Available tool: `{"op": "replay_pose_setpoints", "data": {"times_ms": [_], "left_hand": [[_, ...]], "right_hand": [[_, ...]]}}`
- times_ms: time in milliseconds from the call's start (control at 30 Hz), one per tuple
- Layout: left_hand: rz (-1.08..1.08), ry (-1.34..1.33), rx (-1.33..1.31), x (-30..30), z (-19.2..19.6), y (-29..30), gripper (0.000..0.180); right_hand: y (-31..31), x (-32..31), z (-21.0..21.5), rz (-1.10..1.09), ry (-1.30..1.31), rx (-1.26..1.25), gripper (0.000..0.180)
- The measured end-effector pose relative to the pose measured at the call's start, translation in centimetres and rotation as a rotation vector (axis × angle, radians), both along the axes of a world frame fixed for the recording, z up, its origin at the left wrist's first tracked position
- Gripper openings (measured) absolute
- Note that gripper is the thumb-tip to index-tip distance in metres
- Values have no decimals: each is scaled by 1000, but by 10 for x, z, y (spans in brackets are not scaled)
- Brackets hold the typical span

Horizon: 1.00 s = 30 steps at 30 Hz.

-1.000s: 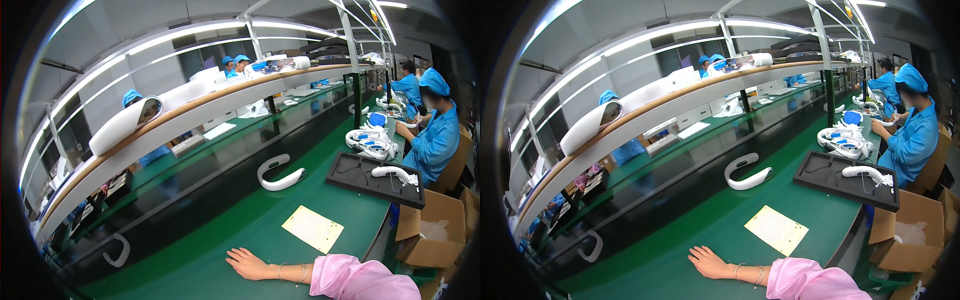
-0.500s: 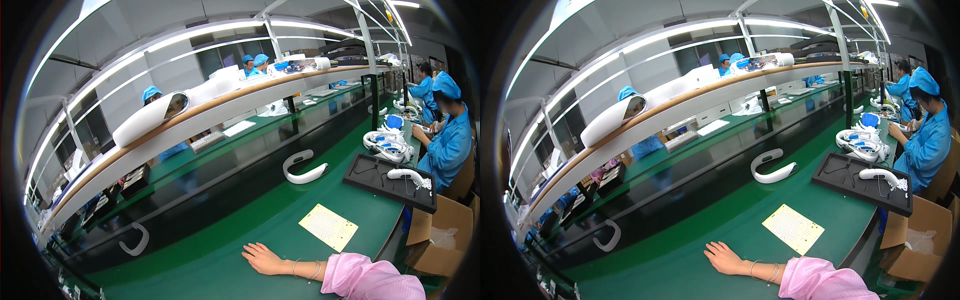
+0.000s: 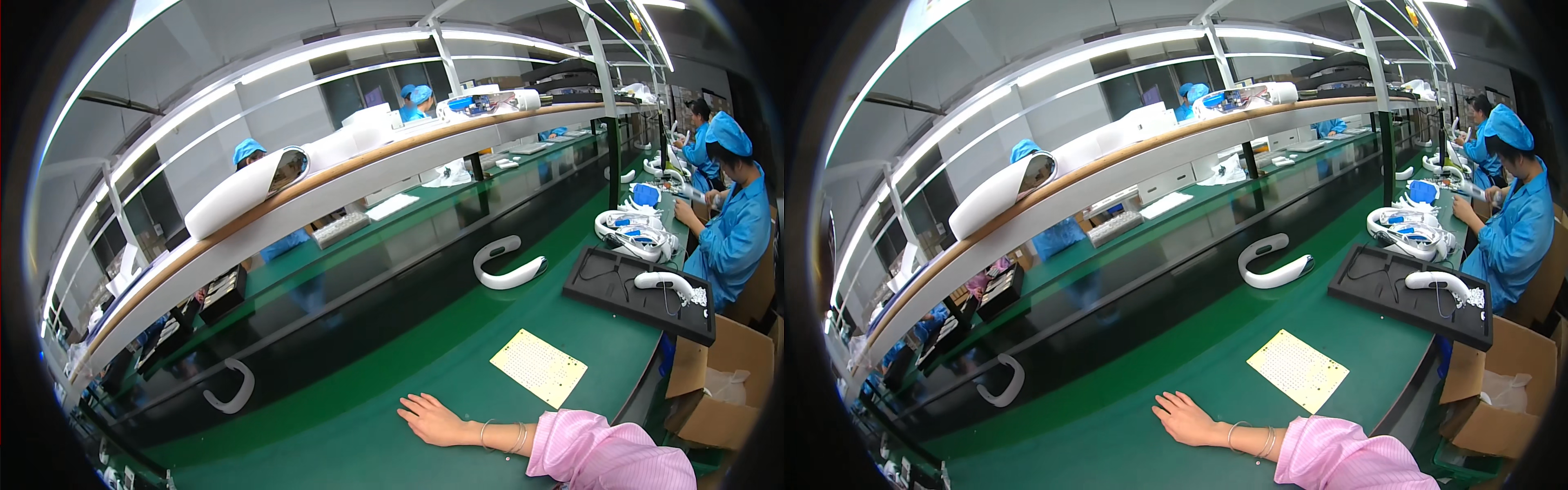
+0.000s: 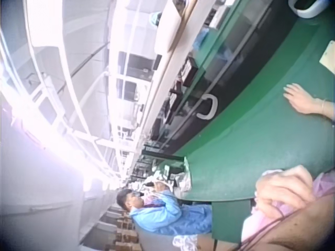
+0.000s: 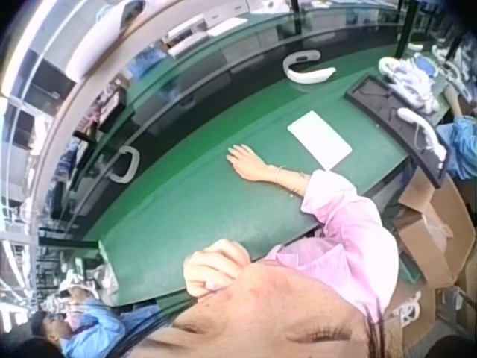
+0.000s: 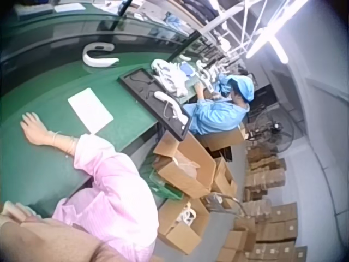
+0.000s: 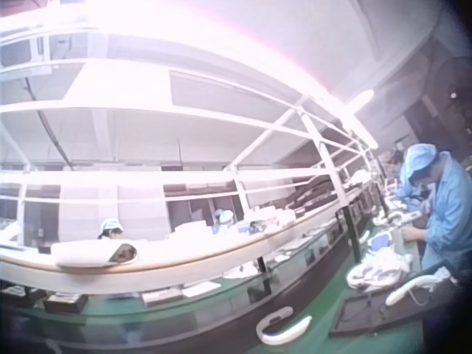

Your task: Inspecting and assembling white electronic neck massager devices at a factory workstation production line.

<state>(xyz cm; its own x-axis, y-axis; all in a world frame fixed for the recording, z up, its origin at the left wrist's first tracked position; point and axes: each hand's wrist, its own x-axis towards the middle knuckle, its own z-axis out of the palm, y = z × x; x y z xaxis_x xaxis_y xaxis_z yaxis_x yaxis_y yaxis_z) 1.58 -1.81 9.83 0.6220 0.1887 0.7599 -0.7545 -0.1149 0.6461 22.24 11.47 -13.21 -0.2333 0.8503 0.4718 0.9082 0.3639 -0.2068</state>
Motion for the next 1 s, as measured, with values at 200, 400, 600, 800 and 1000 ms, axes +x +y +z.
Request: {"op": "replay_pose_setpoints", "data": {"times_ms": [200, 400, 600, 800, 1000], "left_hand": [[-97, 13, 61, -1, 0, 10, 23], [-44, 40, 69, 1, 3, 8, 23], [-156, 51, 117, 2, 1, 17, 24], [-204, -3, 202, 12, 9, 31, 23], [404, 329, 44, -4, -12, 78, 27]], "right_hand": [[-3, 3, 2, 7, 27, -14, 43], [-1, 0, 2, 16, 33, -15, 43], [-2, 3, -2, 15, 53, -14, 43], [-3, 4, 4, 21, 41, -39, 43], [0, 1, 9, 2, 29, -16, 39]]}}
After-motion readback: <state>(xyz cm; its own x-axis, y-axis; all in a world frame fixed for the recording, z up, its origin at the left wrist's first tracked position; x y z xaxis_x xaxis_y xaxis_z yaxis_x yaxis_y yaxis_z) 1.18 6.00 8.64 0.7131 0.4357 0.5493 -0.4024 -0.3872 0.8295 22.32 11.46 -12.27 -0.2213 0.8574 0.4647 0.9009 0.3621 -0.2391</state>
